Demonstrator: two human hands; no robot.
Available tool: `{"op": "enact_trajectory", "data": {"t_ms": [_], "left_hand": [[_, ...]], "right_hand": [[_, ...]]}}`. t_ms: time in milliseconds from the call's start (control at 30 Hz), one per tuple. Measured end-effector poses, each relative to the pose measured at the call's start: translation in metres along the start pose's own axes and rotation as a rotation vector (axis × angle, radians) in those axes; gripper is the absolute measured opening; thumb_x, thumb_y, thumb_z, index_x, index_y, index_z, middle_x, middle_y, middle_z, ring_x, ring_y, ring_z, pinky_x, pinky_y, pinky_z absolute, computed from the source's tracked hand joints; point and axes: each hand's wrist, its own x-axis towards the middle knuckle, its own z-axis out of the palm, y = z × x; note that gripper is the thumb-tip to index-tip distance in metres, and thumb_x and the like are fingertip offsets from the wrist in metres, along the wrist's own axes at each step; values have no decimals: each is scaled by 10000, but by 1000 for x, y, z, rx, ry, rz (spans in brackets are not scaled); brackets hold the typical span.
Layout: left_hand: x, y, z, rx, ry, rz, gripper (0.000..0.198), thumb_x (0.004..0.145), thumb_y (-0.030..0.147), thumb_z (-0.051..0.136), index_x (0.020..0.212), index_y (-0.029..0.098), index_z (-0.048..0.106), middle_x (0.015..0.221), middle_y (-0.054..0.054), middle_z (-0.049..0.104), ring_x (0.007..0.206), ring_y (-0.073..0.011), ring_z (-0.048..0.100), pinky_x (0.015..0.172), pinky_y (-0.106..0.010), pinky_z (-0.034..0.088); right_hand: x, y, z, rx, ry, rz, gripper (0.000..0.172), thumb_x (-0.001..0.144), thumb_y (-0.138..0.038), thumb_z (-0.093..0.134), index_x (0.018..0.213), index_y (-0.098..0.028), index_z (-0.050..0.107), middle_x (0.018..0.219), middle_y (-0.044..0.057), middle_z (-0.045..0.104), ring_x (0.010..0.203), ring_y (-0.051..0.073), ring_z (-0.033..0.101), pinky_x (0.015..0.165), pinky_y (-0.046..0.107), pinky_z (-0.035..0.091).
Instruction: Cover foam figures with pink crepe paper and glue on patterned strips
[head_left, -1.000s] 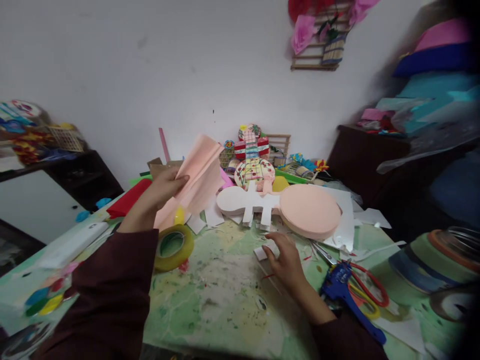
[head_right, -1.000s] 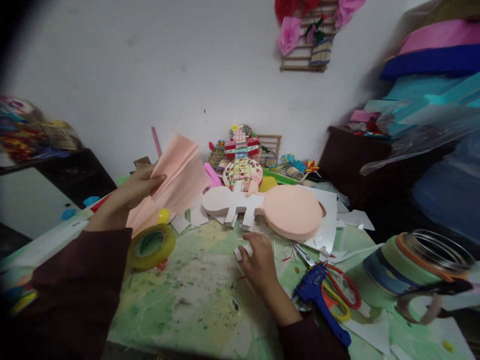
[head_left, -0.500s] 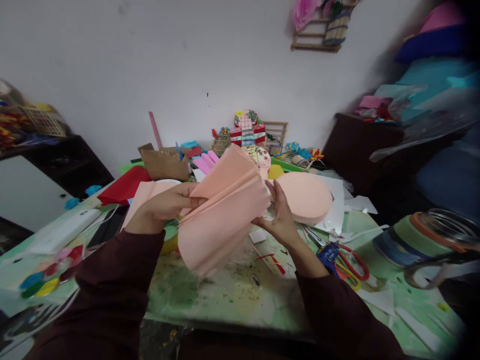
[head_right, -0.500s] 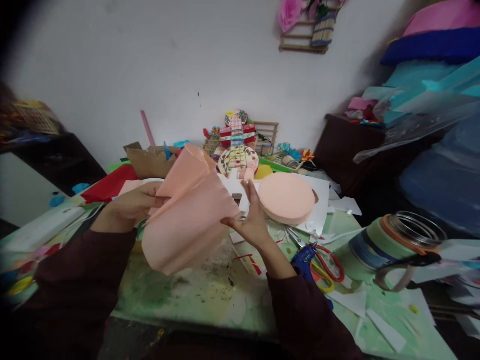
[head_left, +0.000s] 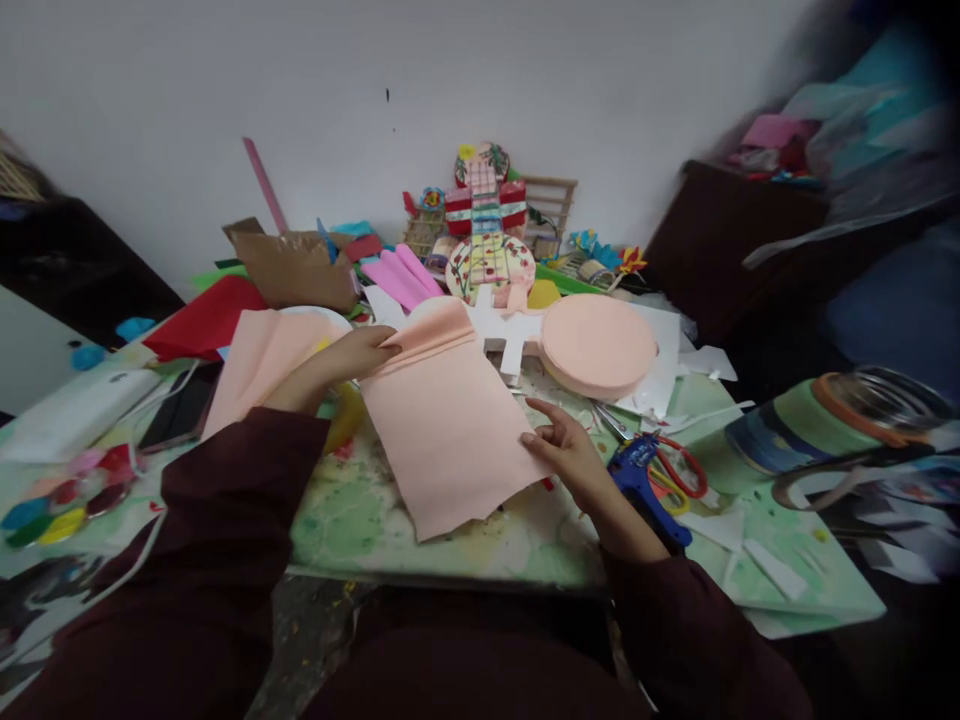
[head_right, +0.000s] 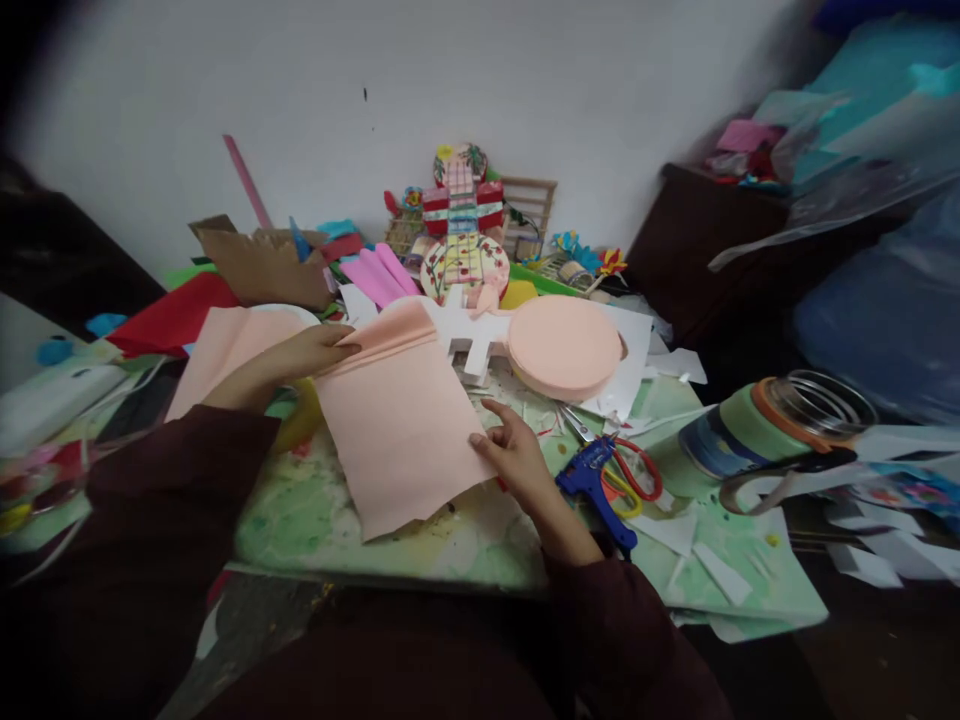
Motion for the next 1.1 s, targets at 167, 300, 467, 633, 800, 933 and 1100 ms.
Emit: {"op": "enact_trajectory", "data": {"t_ms": [167,300,467,633,800,933,1100], "left_hand": [[11,3,31,138,-67,49,245,827,290,417,929,170,606,986,-97,667,918,-244,593,779,-296,440],[16,12,47,181,-78,56,294,839,237,396,1027,149,605,1087,-131,658,1020,-262,588,860,-316,432],[12,22,45,182,-63,60,316,873,286,376,1035,130,598,1047,-119,655,951,-246,595,804,-293,439],[-7,20,35,-95,-185,-105,486,787,572,552,975,130,627,802,16,632,751,-168,545,642,-203,390],[-36,24,38,-514,-279,-364,446,640,521,723,849,140,622,583,53,546,580,-134,495,521,-200,371],[-48,29,47,-873,-207,-432,643,560,518,788,1062,159,609,818,13,695,767,-189,608,673,-266,506],[-51,26,51,-891,-84,-474,665,560,535,789,1102,193,611,895,17,721,829,-192,640,674,-237,513]], "right_hand": [[-14,8,-4,-58,-26,-13,587,720,-335,689,1265,-181,537,655,-54,545,554,99,472,502,219,340],[-16,20,-6,-103,-15,-53,318,751,-334,637,1020,-168,668,759,8,620,645,117,513,571,239,379],[-14,34,-6,-95,141,-108,316,733,-332,608,1004,-173,634,923,45,652,778,157,569,678,279,454],[-3,34,-3,-133,265,-238,329,731,-273,561,1042,-173,595,1026,71,654,869,178,603,757,315,500],[9,22,-2,-315,340,-360,299,744,-172,530,1033,-188,607,992,48,680,850,171,620,797,326,508],[-1,8,-11,-579,335,-497,321,797,-167,513,1107,-171,596,1057,85,674,933,193,623,867,354,497],[-48,0,-49,-1144,579,-432,421,808,-213,552,1215,-103,558,1186,165,615,1122,302,534,1000,464,401]]}}
